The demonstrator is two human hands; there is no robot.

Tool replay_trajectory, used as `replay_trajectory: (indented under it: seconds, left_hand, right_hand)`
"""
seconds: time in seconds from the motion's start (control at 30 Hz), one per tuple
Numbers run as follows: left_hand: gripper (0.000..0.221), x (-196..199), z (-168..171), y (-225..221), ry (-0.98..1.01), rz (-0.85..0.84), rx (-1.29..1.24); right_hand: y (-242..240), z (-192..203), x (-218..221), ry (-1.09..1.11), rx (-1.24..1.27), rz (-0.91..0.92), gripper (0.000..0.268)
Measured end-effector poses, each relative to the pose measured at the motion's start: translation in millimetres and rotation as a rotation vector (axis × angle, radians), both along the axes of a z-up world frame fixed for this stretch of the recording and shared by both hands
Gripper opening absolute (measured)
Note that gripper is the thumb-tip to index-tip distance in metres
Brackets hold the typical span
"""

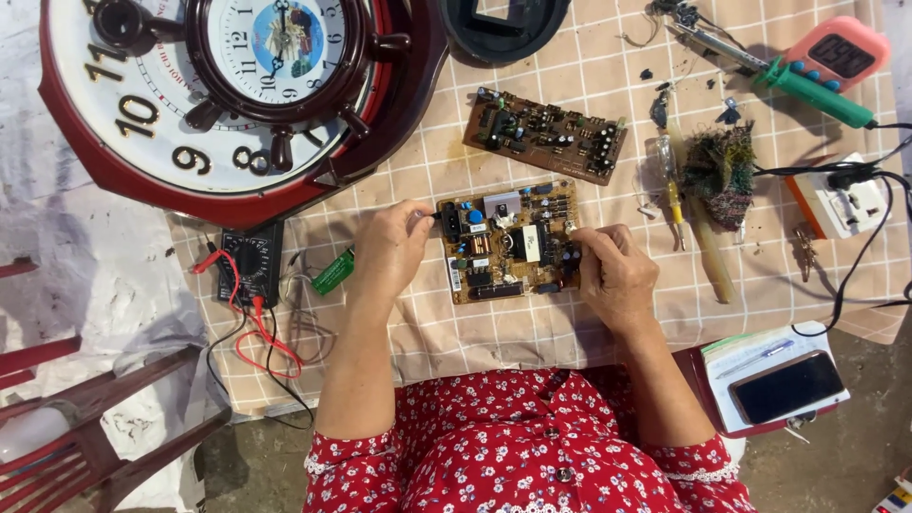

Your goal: Testing components on a circuit board using a multimeter and probes

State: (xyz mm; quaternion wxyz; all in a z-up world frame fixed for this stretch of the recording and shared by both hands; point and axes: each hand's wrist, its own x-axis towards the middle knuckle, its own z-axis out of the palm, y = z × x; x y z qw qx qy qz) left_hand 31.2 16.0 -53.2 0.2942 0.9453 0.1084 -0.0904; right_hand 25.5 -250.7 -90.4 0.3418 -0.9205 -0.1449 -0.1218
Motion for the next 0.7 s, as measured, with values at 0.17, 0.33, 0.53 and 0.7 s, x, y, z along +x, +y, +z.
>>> replay_trajectory:
  seconds: [0.17, 0.33, 0.53, 0.7]
  left_hand:
    - [0.012, 2.9, -21.2, -3.4, -0.067, -0.065, 0.145]
    - [0.009, 11.6, -13.9, -9.2, -0.114, -0.011, 0.072]
    - [0.01, 18.3, -5.8, -10.4, -0.096, -0.076, 0.157]
    - [0.009, -4.9, 28.0, -14.0, -0.052, 0.074, -0.269]
  right_hand:
    - [6.3, 13.8, 1.7, -0.002, -0.004, -0.04, 0.019]
    - [4.5, 17.1, 0.4, 0.025, -0.041, -0.018, 0.029]
    - [1.7, 4.8, 0.8, -0.006, 0.068, -0.05, 0.026]
    - [-0.4, 3.0, -0.9, 0.021, 0.165, -0.033, 0.023]
